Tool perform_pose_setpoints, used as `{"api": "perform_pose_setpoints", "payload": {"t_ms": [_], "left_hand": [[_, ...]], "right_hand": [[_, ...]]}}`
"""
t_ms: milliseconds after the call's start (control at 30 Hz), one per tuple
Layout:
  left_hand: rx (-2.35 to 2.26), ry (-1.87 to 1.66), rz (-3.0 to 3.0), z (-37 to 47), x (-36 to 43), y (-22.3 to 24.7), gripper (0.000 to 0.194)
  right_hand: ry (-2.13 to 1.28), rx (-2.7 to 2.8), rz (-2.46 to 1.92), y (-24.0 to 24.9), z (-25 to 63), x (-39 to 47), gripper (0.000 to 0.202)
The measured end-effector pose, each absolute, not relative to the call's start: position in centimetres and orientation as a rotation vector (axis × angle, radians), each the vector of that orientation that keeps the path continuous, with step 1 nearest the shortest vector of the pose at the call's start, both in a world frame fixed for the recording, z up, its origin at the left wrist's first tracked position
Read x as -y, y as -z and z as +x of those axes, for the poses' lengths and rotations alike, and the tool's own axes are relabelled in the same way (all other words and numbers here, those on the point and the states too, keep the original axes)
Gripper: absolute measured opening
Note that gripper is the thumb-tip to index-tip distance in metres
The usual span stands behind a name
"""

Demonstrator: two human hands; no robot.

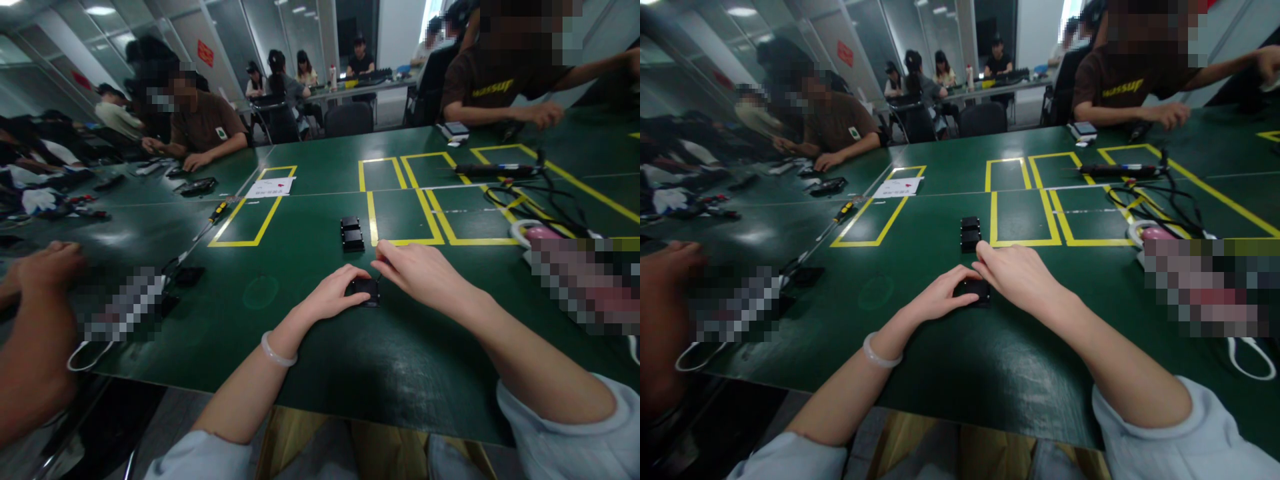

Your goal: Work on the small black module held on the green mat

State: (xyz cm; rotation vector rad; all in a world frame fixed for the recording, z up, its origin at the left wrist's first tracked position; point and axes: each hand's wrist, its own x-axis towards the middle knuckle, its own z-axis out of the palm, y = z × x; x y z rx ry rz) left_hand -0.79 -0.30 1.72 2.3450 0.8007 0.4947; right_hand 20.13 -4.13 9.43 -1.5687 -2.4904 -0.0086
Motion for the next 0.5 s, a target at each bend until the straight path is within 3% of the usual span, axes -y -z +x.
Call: {"api": "perform_pose_setpoints", "payload": {"t_ms": [500], "left_hand": [[-0.811, -0.486, 2.333, -0.82, 0.32, -1.73, 0.033]], "right_hand": [[0.069, 2.511, -1.584, -9.41, 20.05, 4.05, 0.019]]}}
